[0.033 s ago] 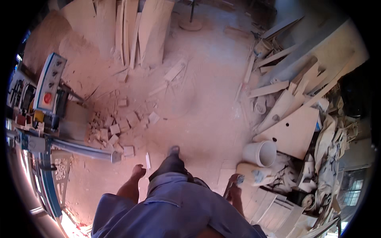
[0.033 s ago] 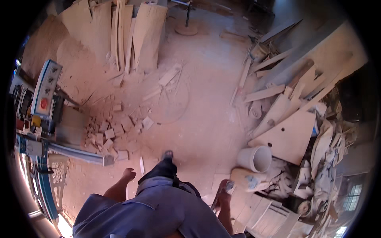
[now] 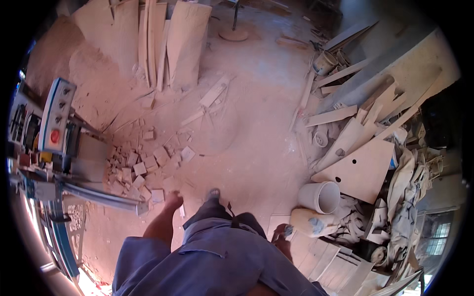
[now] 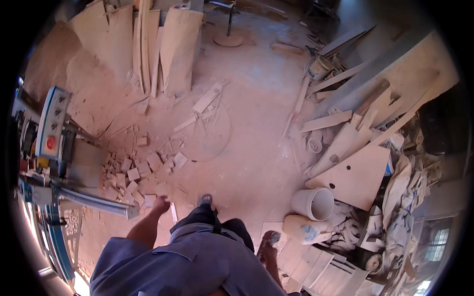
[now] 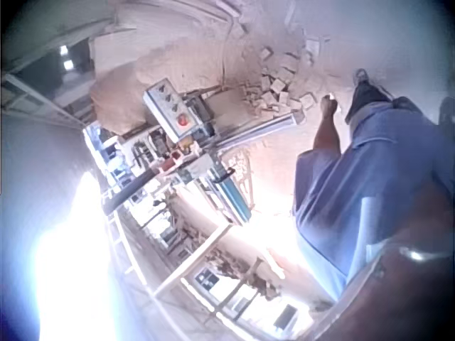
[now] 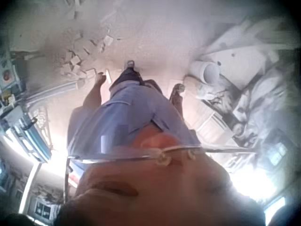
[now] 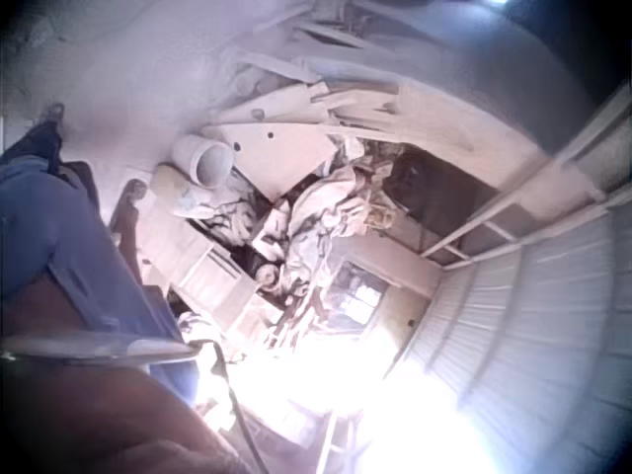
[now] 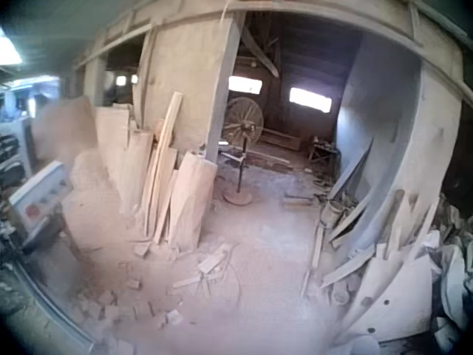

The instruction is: The person walks through a cluttered workshop and begins assembling a wooden structure. They use a nail gun to fasten a plank to a frame, then switch to a hammer to drive nails manually. The person also uses an angle grinder to smooth the wood surface and continues fastening components with the nail gun.

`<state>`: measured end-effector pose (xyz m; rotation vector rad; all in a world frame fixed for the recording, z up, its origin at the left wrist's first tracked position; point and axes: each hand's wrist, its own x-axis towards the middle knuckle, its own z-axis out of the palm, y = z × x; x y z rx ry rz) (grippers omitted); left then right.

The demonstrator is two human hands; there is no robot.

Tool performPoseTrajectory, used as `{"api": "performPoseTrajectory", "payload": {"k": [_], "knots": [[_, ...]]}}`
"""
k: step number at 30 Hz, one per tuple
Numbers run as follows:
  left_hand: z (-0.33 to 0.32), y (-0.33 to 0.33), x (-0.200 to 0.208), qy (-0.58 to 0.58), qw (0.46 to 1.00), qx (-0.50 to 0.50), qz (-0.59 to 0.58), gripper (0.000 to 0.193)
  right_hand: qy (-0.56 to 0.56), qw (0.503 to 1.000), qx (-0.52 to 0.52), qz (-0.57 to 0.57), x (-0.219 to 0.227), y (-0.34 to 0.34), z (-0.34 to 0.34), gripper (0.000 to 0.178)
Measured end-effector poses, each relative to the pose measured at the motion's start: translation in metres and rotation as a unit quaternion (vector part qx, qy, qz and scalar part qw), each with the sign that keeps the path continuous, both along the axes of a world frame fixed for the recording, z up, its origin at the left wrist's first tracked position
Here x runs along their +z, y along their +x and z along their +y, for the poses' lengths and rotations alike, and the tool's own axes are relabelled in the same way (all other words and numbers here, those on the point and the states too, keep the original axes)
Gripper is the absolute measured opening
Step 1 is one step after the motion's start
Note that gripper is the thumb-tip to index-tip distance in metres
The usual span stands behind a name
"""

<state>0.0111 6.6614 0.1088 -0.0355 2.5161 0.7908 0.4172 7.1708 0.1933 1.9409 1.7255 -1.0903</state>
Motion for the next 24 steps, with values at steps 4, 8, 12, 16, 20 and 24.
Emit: {"api": "performPoseTrajectory", "payload": {"k": [4, 8, 12, 16, 20, 24], "knots": [[0.128, -0.252, 0.056, 0.058, 0.991, -0.105, 0.056, 0.040, -0.065, 0.994, 0.080, -0.018, 0.016, -0.164, -0.009, 0.031], [0.276, -0.415, 0.034, 0.251, 0.957, 0.037, 0.143, 0.033, -0.031, 0.994, 0.107, 0.008, 0.016, -0.323, 0.076, 0.027], [0.224, -0.490, -0.027, -0.022, 0.930, -0.207, 0.303, 0.034, -0.066, 0.986, 0.149, 0.017, 0.000, -0.478, 0.143, 0.025], [0.295, -0.486, 0.043, 0.014, 0.997, -0.064, -0.033, 0.048, -0.040, 0.996, 0.071, -0.041, 0.023, -0.510, 0.226, 0.026], [0.254, -0.502, -0.003, -0.039, 0.961, -0.265, -0.073, 0.042, -0.034, 0.999, 0.014, 0.016, 0.045, -0.609, 0.311, 0.028], [0.308, -0.550, -0.022, 0.067, 0.992, -0.104, -0.024, 0.014, 0.102, 0.963, 0.250, 0.013, 0.048, -0.783, 0.459, 0.041]]}}
